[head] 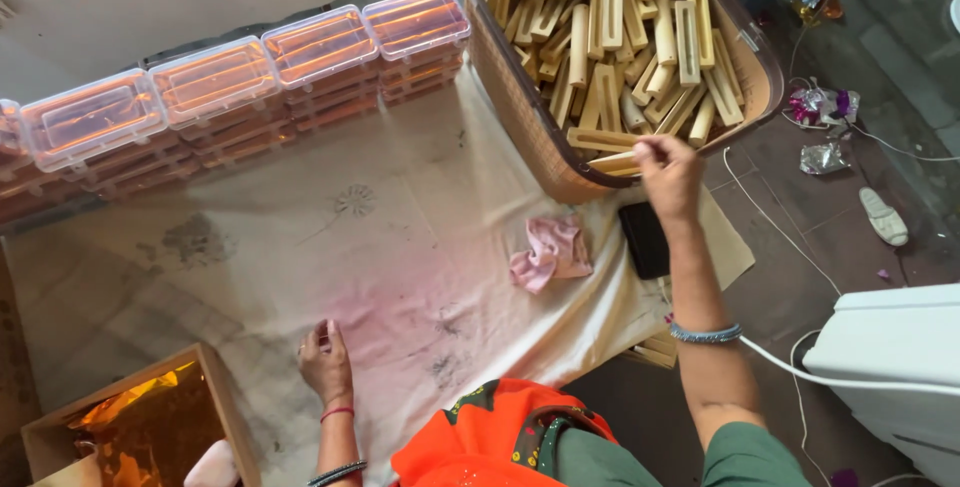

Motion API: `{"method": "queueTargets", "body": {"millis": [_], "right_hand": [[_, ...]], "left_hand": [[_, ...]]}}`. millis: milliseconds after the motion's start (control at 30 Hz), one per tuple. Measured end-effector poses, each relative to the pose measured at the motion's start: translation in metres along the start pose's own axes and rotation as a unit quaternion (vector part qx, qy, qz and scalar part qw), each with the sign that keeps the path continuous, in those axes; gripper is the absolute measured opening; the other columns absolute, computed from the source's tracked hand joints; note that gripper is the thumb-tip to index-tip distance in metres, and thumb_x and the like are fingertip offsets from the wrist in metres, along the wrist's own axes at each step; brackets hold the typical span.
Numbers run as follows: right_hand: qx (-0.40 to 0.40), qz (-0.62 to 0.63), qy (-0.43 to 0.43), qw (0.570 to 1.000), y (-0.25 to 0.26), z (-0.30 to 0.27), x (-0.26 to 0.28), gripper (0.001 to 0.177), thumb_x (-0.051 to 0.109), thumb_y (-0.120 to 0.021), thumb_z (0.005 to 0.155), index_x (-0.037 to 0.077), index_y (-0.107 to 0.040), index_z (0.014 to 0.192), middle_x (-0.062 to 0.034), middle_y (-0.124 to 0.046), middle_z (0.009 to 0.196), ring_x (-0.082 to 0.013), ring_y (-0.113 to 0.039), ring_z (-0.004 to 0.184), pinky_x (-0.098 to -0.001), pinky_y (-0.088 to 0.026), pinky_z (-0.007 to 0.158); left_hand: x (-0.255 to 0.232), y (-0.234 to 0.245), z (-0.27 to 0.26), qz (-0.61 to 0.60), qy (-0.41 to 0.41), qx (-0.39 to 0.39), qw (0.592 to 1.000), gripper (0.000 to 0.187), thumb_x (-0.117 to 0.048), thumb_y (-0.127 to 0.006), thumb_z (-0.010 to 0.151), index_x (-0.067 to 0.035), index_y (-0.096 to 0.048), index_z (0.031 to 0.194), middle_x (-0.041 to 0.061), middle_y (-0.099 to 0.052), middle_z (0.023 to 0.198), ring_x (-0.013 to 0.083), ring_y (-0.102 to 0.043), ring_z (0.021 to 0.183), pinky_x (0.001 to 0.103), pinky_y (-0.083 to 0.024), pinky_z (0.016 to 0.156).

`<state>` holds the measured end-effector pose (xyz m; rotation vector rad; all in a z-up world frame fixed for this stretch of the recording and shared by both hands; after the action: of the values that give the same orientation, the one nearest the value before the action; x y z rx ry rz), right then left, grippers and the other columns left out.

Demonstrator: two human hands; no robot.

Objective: The person picks up wooden blocks from a basket, wipes them with a pink cloth, and then wraps them in gold foil. The wrapped blocks are placed into a small box.

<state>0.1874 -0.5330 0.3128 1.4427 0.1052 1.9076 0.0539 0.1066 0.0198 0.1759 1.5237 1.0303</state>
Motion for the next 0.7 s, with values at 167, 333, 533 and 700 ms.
{"method": "queueTargets", "body": {"millis": [167,333,533,700], "right_hand": [[0.008,-0.062,-0.005,0.998,0.017,0.058,-0.072,0.015,0.01,-0.073,0.097,0.001,-0.075,0.109,-0.0063,-0.077,0.096,-0.0144,-0.073,0.086,-0.0285,-0.059,0.079],[0.195,-0.211,-0.113,0.951,-0.046,0.086,-0.113,0.029,0.018,-0.075,0.09,0.008,-0.073,0.117,-0.0076,-0.074,0.112,-0.0199,-0.07,0.097,-0.0378,-0.056,0.088],[0.378,-0.475,-0.069,0.792,-0.097,0.077,-0.127,0.045,0.027,-0.078,0.089,0.002,-0.059,0.122,-0.0128,-0.072,0.106,-0.0278,-0.065,0.101,-0.0561,-0.046,0.095],[0.365,-0.353,-0.154,0.848,-0.104,0.085,-0.157,0.032,0.012,-0.057,0.101,0.009,-0.063,0.132,-0.0132,-0.073,0.107,-0.0299,-0.074,0.089,-0.0467,-0.067,0.082]], "left_hand": [[-0.044,-0.08,-0.003,-0.33,0.209,0.143,0.91,0.037,-0.038,-0.061,0.102,-0.005,-0.071,0.115,0.009,-0.074,0.088,0.0206,-0.069,0.069,0.034,-0.055,0.063],[-0.058,-0.15,-0.042,-0.48,0.353,0.255,0.762,0.045,-0.047,-0.053,0.102,-0.006,-0.066,0.119,0.01,-0.074,0.087,0.0188,-0.072,0.067,0.029,-0.057,0.059],[-0.035,-0.158,-0.06,-0.42,0.364,0.254,0.792,0.046,-0.043,-0.054,0.103,-0.001,-0.067,0.113,0.016,-0.074,0.086,0.0237,-0.073,0.068,0.032,-0.057,0.058],[-0.044,-0.15,-0.054,-0.356,0.386,0.219,0.822,0.045,-0.04,-0.053,0.104,0.003,-0.066,0.106,0.018,-0.074,0.082,0.0257,-0.072,0.062,0.032,-0.056,0.051]]}}
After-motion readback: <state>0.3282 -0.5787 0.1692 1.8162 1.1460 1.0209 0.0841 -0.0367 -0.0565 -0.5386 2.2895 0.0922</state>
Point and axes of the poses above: each hand's wrist, its own z-axis towards the middle knuckle, its own y-axis out of the back of the hand, x = y × z, the point moved 9 cm from there along z, towards the middle knuckle
